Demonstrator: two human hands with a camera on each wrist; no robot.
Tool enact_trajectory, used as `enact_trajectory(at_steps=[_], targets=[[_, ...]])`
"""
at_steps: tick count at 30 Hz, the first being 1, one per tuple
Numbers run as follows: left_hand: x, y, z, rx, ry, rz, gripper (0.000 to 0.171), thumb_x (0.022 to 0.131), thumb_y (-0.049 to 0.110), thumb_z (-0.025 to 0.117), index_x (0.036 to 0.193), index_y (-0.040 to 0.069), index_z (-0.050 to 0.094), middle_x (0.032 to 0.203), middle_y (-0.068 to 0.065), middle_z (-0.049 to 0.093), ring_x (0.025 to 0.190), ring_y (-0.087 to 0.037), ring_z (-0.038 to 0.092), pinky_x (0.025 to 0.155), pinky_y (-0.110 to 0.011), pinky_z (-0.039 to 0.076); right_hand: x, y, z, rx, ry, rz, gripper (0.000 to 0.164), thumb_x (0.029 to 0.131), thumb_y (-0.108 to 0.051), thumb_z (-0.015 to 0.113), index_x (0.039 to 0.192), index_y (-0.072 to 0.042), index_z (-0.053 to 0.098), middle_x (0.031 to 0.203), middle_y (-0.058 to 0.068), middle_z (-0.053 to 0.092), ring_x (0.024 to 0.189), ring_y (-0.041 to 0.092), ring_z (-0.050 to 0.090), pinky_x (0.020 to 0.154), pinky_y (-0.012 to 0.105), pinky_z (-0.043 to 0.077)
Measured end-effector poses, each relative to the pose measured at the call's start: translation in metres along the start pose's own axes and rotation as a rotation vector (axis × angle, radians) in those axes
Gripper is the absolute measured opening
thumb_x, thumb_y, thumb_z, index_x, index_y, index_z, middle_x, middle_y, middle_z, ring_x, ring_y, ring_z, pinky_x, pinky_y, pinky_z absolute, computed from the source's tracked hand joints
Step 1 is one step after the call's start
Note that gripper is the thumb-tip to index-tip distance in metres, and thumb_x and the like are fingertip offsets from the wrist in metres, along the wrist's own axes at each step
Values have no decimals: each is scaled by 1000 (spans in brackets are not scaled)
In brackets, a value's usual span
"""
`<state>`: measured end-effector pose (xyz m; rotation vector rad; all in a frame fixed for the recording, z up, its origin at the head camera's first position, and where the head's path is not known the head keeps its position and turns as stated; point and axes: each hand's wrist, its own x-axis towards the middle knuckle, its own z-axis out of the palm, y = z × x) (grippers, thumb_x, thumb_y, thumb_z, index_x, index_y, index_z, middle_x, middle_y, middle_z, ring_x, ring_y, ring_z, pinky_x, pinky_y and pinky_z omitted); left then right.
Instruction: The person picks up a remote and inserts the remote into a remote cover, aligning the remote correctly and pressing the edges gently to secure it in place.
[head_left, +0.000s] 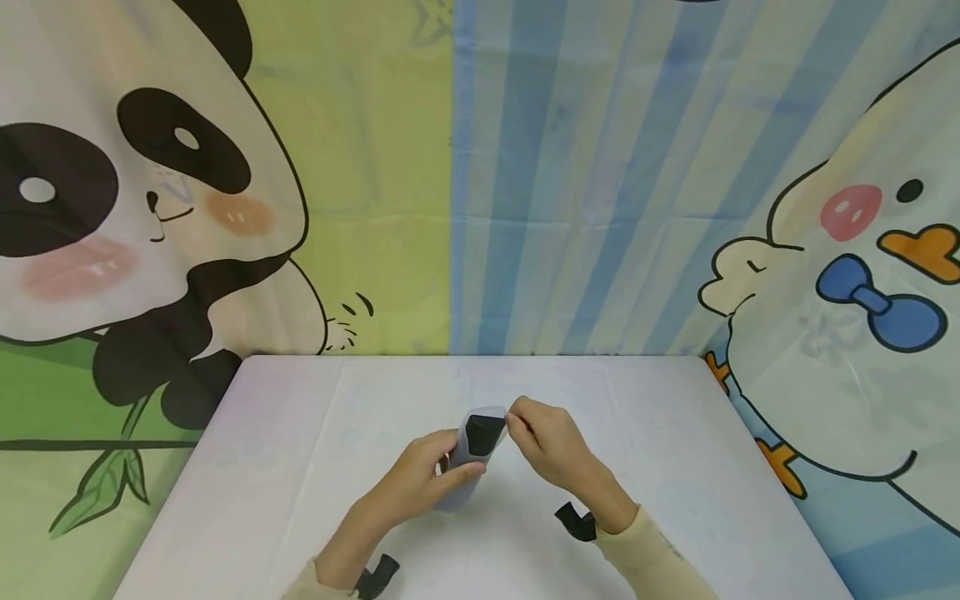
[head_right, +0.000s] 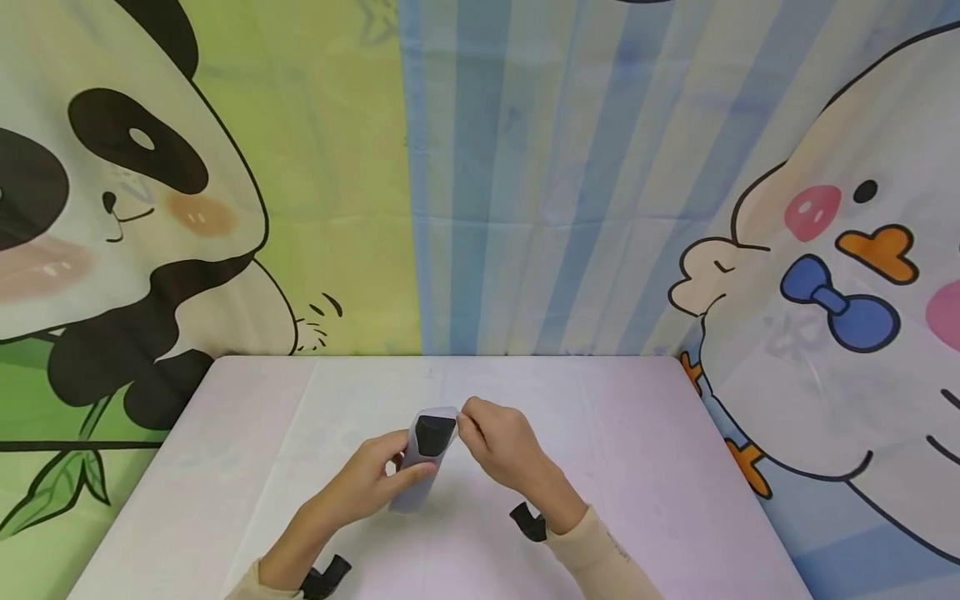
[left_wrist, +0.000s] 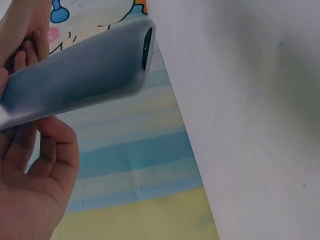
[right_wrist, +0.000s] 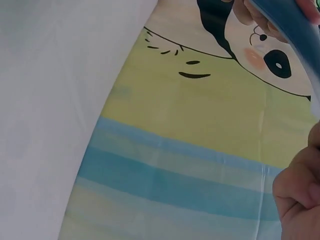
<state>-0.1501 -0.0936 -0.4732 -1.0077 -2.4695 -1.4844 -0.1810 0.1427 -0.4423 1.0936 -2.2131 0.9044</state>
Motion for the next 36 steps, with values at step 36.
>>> enact_trajectory(at_steps=[36], targets=[[16, 23, 12, -74, 195, -78, 26, 95, 30, 71, 113, 11, 69, 92, 10, 68, 76, -8, 61, 61, -30, 54, 9, -11, 1, 332, 38, 75, 7, 99, -6, 62, 99, -7, 55, 75, -1, 50, 59, 6, 40, 49, 19, 37]])
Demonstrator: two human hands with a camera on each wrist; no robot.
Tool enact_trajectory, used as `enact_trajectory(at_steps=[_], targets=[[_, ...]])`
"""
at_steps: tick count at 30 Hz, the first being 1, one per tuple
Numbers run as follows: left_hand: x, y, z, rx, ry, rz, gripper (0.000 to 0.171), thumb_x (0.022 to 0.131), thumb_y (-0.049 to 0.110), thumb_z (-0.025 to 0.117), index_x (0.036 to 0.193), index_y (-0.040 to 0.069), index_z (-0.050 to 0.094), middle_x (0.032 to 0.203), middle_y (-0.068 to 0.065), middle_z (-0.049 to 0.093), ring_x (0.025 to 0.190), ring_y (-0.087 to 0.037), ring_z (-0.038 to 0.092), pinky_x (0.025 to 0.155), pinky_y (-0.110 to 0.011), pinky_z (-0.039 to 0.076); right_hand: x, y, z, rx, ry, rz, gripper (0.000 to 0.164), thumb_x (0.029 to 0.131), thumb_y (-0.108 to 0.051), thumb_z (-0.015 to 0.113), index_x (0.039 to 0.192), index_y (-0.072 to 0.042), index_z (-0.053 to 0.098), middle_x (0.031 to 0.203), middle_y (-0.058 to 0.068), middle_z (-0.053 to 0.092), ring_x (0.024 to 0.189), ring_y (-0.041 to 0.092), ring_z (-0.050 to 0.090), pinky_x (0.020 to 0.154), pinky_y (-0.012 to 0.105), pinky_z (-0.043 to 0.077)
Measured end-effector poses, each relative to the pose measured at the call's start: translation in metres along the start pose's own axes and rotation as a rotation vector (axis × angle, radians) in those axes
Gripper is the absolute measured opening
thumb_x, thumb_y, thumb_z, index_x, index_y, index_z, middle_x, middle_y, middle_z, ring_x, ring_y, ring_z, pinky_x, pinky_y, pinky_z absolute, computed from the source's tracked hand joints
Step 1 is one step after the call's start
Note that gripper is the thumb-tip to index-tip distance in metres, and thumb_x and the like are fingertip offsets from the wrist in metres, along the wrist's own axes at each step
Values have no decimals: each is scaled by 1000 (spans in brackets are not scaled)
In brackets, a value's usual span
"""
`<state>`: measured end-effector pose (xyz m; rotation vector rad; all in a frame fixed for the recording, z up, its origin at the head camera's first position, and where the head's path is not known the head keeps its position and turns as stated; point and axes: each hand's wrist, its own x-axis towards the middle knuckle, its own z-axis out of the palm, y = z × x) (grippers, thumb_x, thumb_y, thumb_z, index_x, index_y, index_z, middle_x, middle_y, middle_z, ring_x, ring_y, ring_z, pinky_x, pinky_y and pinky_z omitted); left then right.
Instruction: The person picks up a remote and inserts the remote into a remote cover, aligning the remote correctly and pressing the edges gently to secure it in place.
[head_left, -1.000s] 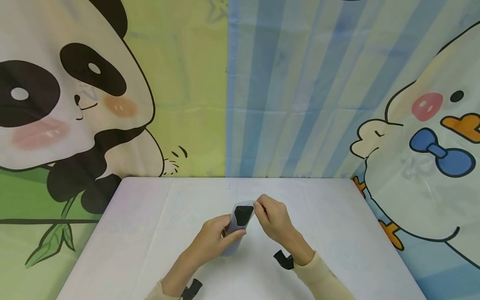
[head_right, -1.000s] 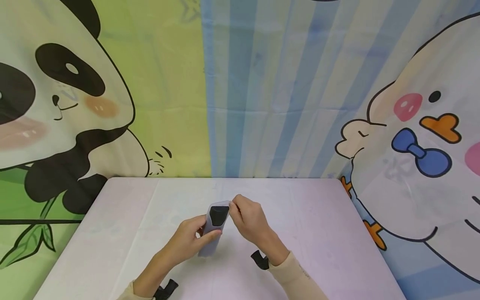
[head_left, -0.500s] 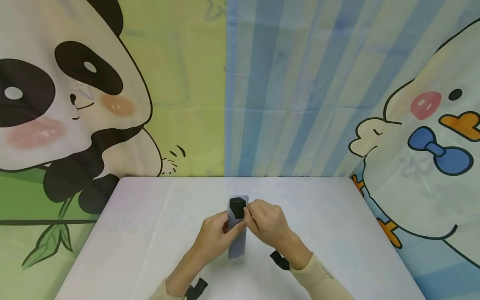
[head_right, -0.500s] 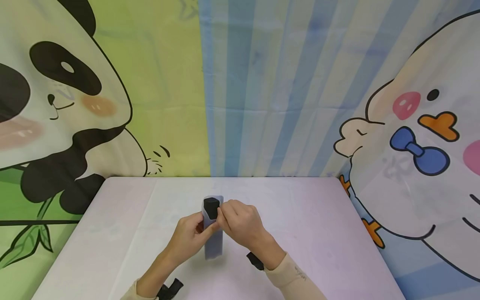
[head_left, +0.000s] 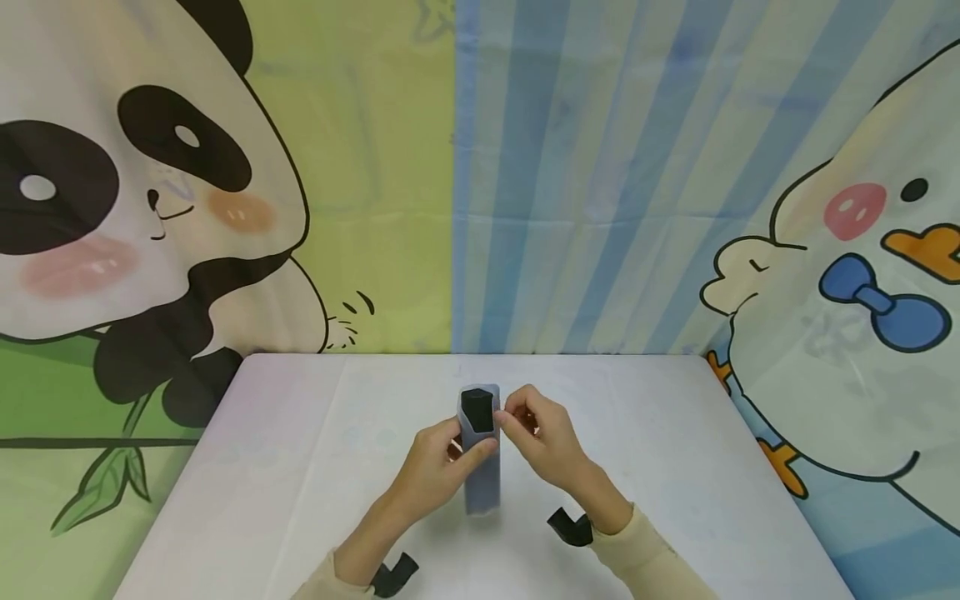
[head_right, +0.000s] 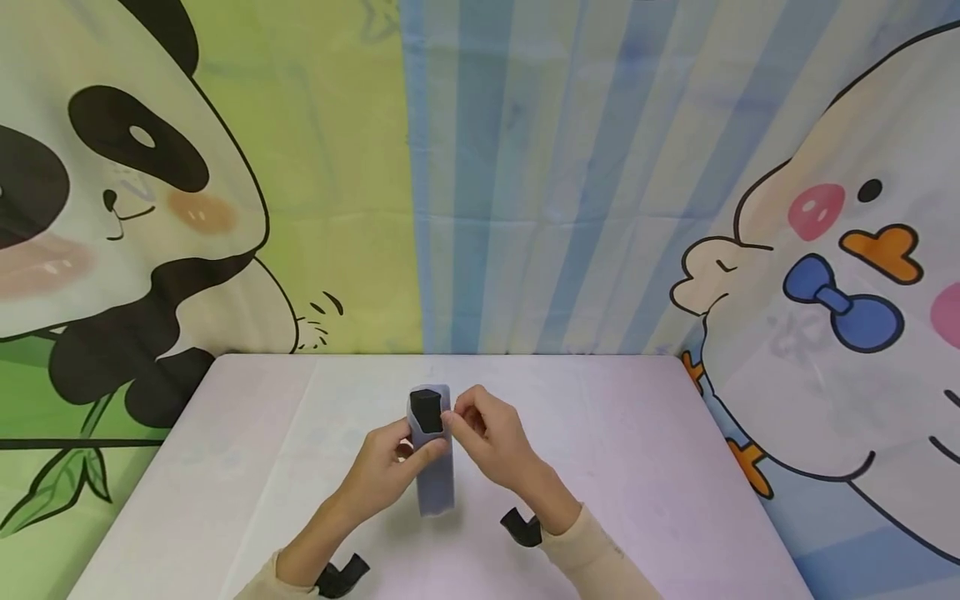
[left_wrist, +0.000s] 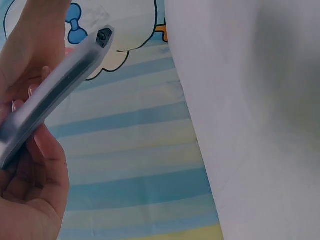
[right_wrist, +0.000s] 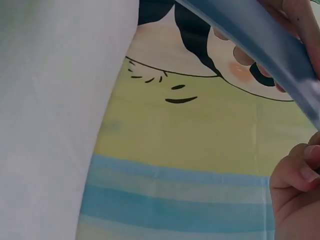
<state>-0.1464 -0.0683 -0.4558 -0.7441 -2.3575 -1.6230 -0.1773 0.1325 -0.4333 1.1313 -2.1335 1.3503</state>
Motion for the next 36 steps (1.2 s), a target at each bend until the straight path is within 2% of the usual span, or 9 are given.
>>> enact_trajectory(at_steps=[3, 5, 9, 12, 16, 18, 20, 31, 36], targets=[[0, -4, 2, -28, -43, -31, 25, 95, 31, 71, 113, 13, 69, 92, 11, 69, 76, -9, 61, 62, -29, 53, -4, 5, -1, 228, -22, 177, 14, 97, 3, 61, 108, -5, 56, 83, 2, 54, 62, 9, 44, 49, 23, 39], [1, -6, 3, -39, -82, -43, 26, 96, 32, 70, 115, 15, 69, 93, 12, 69, 76, -9, 61, 63, -30, 53, -6, 8, -1, 365, -63, 267, 10, 100, 1, 58, 109, -2, 56, 87, 4, 55, 61, 11, 43, 49, 25, 38], [3, -7, 5, -29, -130, -37, 24, 96, 37, 69, 110, 17, 68, 90, 13, 67, 73, -8, 60, 61, -29, 53, -8, 15, -1, 524, -117, 298, 3, 102, -2, 54, 100, 0, 56, 87, 6, 53, 52, 13, 37, 45, 28, 33], [4, -8, 2, 56, -20, 44, 32, 90, 43, 75, 102, 16, 64, 81, 8, 62, 66, -7, 56, 56, -25, 50, -9, 19, -1, 532, -107, 245, 7, 103, 0, 53, 96, -3, 54, 80, 6, 48, 50, 15, 36, 44, 30, 33], [9, -7, -7, 204, 196, 269, 42, 83, 45, 82, 94, 14, 57, 74, 3, 52, 62, -7, 47, 54, -17, 42, -11, 22, -2, 506, -90, 227, 10, 103, -2, 52, 94, -4, 53, 74, 7, 44, 50, 20, 36, 45, 32, 33], [13, -5, -9, 248, 234, 362, 40, 84, 45, 81, 90, 14, 56, 74, 3, 49, 62, -6, 45, 54, -15, 40, -12, 23, -3, 508, -87, 233, 9, 104, -3, 52, 95, -4, 53, 73, 7, 44, 51, 20, 36, 46, 31, 34], [17, -3, -9, 271, 219, 406, 38, 85, 44, 80, 89, 15, 57, 77, 6, 49, 64, -6, 45, 55, -14, 39, -12, 23, -3, 528, -87, 228, 8, 104, -4, 52, 97, -2, 54, 76, 8, 45, 52, 21, 36, 46, 32, 34], [24, 0, -11, 365, 152, 382, 41, 90, 53, 71, 83, 15, 54, 76, 8, 50, 61, -3, 42, 52, -13, 35, -13, 18, 0, 561, -102, 187, 6, 103, 3, 49, 102, 0, 55, 89, 10, 47, 54, 23, 37, 46, 33, 33], [24, 0, -13, 328, 86, 336, 41, 89, 50, 74, 80, 17, 51, 72, 6, 49, 59, -2, 40, 50, -15, 34, -14, 18, 1, 570, -127, 167, 8, 104, 2, 48, 104, -1, 55, 90, 6, 46, 55, 23, 37, 47, 35, 33]])
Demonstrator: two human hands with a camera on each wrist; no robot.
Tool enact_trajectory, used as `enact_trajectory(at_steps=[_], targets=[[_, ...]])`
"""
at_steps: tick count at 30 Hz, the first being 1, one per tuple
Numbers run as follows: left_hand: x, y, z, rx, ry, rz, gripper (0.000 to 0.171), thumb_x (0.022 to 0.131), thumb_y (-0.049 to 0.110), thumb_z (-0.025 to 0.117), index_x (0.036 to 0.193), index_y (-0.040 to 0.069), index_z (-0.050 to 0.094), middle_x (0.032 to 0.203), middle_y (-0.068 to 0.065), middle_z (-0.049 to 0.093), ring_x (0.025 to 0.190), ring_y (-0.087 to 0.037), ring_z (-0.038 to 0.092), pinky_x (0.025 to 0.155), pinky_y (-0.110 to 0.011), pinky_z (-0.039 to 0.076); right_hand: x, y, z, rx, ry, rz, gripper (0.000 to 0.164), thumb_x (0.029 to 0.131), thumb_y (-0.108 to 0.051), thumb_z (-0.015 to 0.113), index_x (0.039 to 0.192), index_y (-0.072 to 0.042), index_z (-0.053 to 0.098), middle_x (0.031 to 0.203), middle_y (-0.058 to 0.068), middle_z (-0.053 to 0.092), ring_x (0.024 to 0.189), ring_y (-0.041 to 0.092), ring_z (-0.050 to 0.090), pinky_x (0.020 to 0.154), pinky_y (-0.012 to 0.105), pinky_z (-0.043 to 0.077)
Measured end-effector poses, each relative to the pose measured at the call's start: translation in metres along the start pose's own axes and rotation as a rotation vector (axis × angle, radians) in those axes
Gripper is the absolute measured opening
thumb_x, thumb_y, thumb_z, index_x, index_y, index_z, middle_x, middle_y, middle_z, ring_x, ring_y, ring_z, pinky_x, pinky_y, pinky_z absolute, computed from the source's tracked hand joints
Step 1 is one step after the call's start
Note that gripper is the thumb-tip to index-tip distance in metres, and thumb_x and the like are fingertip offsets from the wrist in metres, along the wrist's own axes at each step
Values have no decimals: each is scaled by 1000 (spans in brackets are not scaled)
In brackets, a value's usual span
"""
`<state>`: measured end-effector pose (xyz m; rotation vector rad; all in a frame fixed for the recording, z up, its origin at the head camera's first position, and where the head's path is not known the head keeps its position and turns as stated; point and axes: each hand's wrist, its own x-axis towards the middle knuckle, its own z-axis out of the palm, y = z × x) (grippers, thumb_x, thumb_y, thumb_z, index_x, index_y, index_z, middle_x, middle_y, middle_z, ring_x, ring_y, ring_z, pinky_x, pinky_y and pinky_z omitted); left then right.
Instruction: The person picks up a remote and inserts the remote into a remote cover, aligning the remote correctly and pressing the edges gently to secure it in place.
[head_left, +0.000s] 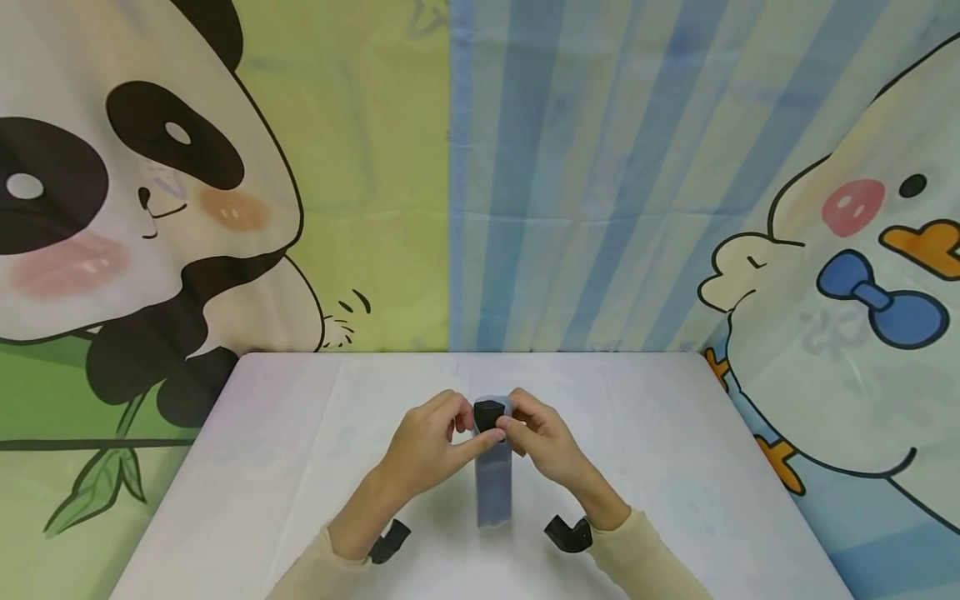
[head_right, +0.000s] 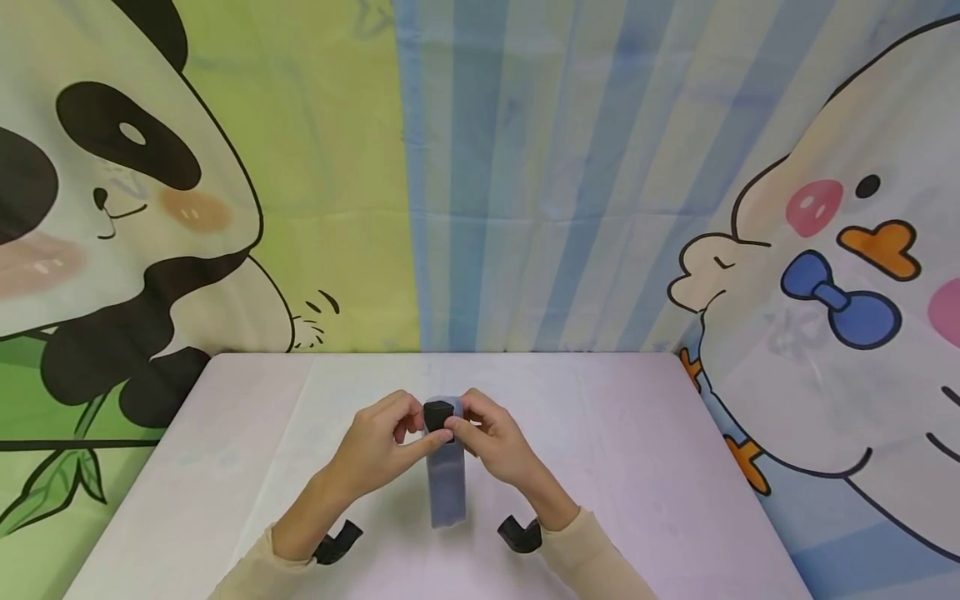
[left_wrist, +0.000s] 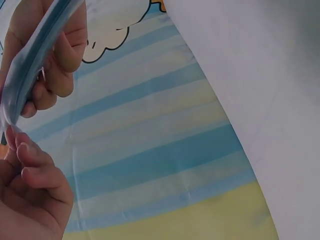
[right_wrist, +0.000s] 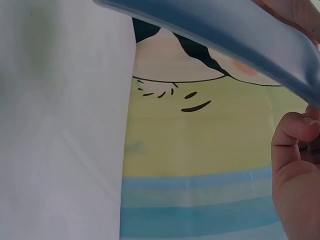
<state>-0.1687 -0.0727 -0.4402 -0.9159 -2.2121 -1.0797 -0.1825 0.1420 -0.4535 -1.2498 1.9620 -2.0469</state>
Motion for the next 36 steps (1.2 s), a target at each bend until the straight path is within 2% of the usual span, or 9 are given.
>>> enact_trajectory(at_steps=[5, 9, 12, 15, 19, 23, 28, 32, 36], targets=[[2, -1, -5, -320, -119, -63, 30, 87, 24, 81, 77, 18, 53, 69, 7, 47, 58, -4, 41, 49, -20, 36, 0, -1, -1, 65, -42, 5, 12, 107, -9, 48, 105, 0, 57, 93, 5, 48, 62, 25, 41, 49, 36, 37], [3, -3, -9, -596, -202, -83, 21, 89, 1, 75, 78, 14, 62, 71, 3, 55, 60, -9, 46, 50, -23, 40, 1, -3, -3, 156, -83, -3, 18, 108, -13, 47, 107, 2, 57, 96, 5, 48, 69, 21, 44, 52, 35, 37], [3, -2, -12, -690, -251, -53, 20, 90, -7, 69, 81, 10, 65, 75, -3, 59, 64, -12, 50, 53, -25, 43, 2, -5, -4, 204, -115, -21, 19, 107, -14, 48, 108, 3, 56, 96, 4, 47, 75, 16, 45, 58, 33, 38], [3, -2, -16, -693, -276, -38, 21, 91, -8, 67, 82, 11, 65, 75, -3, 59, 66, -11, 50, 54, -25, 42, 4, -7, -3, 220, -127, -31, 19, 107, -14, 49, 107, 3, 56, 96, 3, 47, 81, 14, 47, 67, 29, 41], [4, -3, -22, -542, -234, -29, 24, 91, -3, 69, 77, 16, 64, 71, 5, 55, 61, -10, 47, 51, -23, 39, 4, -7, -3, 213, -104, -16, 18, 107, -13, 48, 102, 3, 54, 94, 3, 46, 85, 14, 47, 74, 27, 42], [9, 3, -27, -212, -194, -47, 29, 87, 6, 69, 68, 22, 54, 65, 10, 47, 58, -8, 42, 51, -22, 36, 4, -7, -4, 187, -100, 36, 18, 107, -14, 49, 98, 2, 53, 92, 4, 45, 83, 14, 47, 71, 29, 40], [14, 14, -34, 118, -286, -95, 26, 87, 21, 70, 72, 26, 50, 65, 12, 46, 59, -5, 40, 51, -22, 35, 3, -7, -4, 134, -149, 54, 17, 107, -14, 49, 98, -1, 52, 88, 8, 43, 75, 18, 44, 64, 31, 38], [13, 18, -34, 263, -284, 14, 27, 91, 19, 62, 69, 24, 47, 61, 14, 39, 55, -4, 36, 47, -20, 31, 2, -9, -4, 110, -160, 37, 14, 107, -10, 48, 96, -1, 50, 85, 12, 42, 70, 23, 41, 62, 33, 37], [13, 18, -29, 289, -109, 139, 26, 87, 10, 55, 65, 19, 44, 58, 13, 32, 50, -3, 28, 43, -16, 24, 3, -16, -4, 38, -136, 23, 10, 105, -7, 51, 97, -3, 52, 84, 10, 45, 68, 25, 42, 61, 33, 40]])
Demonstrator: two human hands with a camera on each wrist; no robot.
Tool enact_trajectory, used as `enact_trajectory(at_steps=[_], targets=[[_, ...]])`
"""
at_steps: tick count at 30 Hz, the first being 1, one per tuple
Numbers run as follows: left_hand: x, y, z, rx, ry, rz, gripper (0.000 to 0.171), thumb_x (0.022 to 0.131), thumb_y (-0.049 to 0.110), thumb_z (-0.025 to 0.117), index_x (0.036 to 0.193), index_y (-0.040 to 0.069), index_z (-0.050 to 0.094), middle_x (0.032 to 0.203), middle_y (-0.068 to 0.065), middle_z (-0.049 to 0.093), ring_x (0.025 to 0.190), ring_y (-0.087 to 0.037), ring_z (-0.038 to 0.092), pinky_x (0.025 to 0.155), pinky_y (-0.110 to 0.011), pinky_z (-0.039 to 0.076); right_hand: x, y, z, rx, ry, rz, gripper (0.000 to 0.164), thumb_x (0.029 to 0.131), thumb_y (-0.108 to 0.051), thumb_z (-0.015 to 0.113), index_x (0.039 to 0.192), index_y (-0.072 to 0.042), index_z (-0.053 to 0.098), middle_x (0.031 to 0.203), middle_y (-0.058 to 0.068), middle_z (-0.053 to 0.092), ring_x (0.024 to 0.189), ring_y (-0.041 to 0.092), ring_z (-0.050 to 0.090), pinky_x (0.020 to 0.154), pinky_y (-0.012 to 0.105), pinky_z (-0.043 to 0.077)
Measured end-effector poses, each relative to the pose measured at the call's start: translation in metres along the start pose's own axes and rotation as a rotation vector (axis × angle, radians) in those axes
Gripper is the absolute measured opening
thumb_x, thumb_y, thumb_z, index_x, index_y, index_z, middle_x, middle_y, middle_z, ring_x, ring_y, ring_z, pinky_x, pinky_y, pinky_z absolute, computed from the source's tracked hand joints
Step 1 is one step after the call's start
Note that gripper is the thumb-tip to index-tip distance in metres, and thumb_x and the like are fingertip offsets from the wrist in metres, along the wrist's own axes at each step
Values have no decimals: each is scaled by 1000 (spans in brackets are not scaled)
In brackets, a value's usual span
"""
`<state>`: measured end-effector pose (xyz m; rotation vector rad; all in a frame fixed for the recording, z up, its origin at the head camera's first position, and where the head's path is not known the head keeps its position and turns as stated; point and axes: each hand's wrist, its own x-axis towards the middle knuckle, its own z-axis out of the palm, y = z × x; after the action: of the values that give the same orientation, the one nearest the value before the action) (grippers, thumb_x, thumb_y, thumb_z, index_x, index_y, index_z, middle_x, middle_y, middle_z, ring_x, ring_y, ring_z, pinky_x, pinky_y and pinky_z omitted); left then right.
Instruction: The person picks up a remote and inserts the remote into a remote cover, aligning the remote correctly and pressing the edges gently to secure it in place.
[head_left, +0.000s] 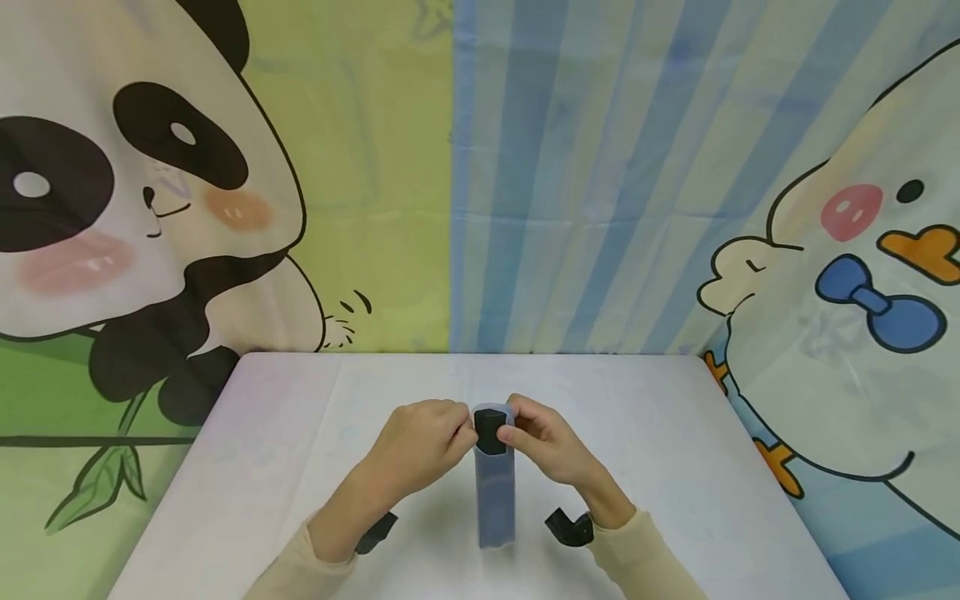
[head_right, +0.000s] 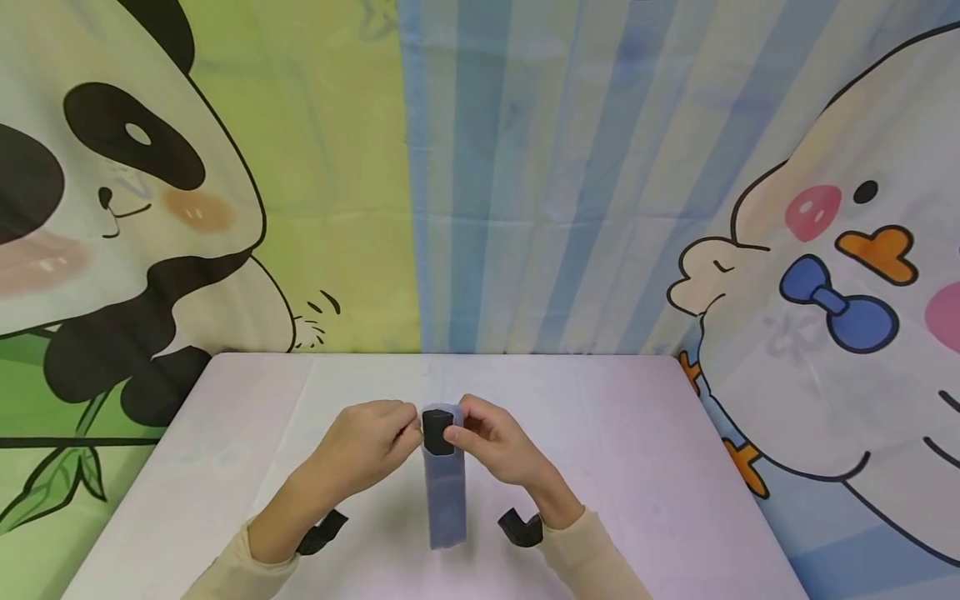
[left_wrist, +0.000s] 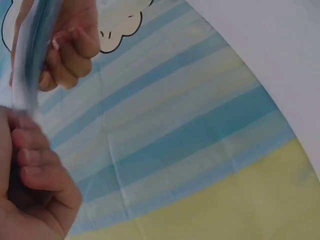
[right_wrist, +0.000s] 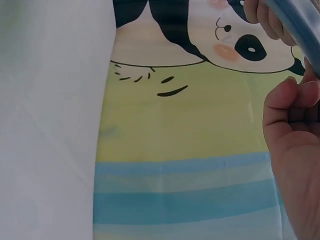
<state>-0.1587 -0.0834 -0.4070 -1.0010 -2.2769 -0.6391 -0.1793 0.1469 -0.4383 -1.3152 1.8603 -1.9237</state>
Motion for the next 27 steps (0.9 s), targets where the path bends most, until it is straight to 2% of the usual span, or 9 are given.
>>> enact_trajectory(at_steps=[3, 8, 11, 14, 17, 19, 21, 24, 27], targets=[[1, 1, 2, -21, 125, 29, 22, 86, 8, 51, 66, 17, 45, 59, 11, 32, 50, -2, 27, 43, -14, 21, 2, -7, 0, -49, -10, -2, 7, 104, -5, 52, 98, -5, 54, 85, 9, 47, 68, 26, 44, 61, 33, 41], [5, 4, 1, -35, 219, 36, 23, 90, 10, 47, 67, 14, 43, 59, 8, 33, 50, -5, 28, 43, -14, 22, 8, -14, 2, -103, -21, -19, 10, 102, 3, 52, 96, -5, 54, 83, 9, 47, 66, 24, 46, 59, 34, 42], [8, 6, 1, 14, 267, 85, 26, 94, 11, 42, 68, 12, 43, 59, 6, 33, 50, -6, 28, 43, -14, 23, 10, -14, 7, -135, 69, -16, 11, 101, 3, 55, 94, -5, 53, 81, 7, 47, 63, 19, 44, 55, 32, 41], [10, 7, -1, 79, 328, 172, 30, 97, 11, 38, 68, 10, 43, 58, 5, 33, 49, -6, 28, 43, -15, 22, 14, -11, 14, -125, 200, -15, 11, 101, -1, 58, 91, -3, 53, 80, 5, 48, 64, 14, 43, 54, 29, 40], [11, 9, -3, 124, 381, 267, 30, 96, 9, 40, 67, 10, 41, 58, 5, 31, 49, -6, 26, 44, -15, 19, 19, -8, 20, -90, 302, -26, 15, 100, -5, 61, 88, 0, 53, 81, 4, 49, 68, 12, 45, 56, 26, 41], [11, 11, -4, 139, 391, 298, 30, 95, 8, 42, 65, 11, 40, 58, 5, 29, 49, -6, 23, 44, -15, 17, 21, -7, 22, -70, 338, -34, 18, 99, -7, 62, 86, 0, 53, 81, 2, 50, 69, 11, 46, 55, 24, 40], [11, 13, -3, 163, 380, 298, 31, 95, 9, 43, 65, 11, 40, 58, 5, 28, 49, -5, 22, 45, -15, 16, 23, -7, 24, -72, 351, -39, 18, 99, -7, 62, 86, 0, 52, 79, 0, 49, 64, 9, 45, 51, 23, 38], [11, 14, 0, 220, 325, 238, 31, 98, 11, 43, 67, 10, 41, 59, 5, 28, 51, -6, 22, 45, -16, 16, 23, -6, 25, -77, 347, -39, 18, 101, -7, 61, 86, 0, 52, 78, -1, 49, 57, 9, 42, 43, 25, 35], [10, 13, 3, 240, 265, 184, 32, 102, 16, 40, 71, 9, 45, 61, 4, 32, 51, -7, 25, 43, -16, 19, 23, -5, 26, -68, 338, -39, 20, 102, -12, 59, 89, 2, 52, 80, 1, 50, 53, 14, 42, 41, 28, 36]])
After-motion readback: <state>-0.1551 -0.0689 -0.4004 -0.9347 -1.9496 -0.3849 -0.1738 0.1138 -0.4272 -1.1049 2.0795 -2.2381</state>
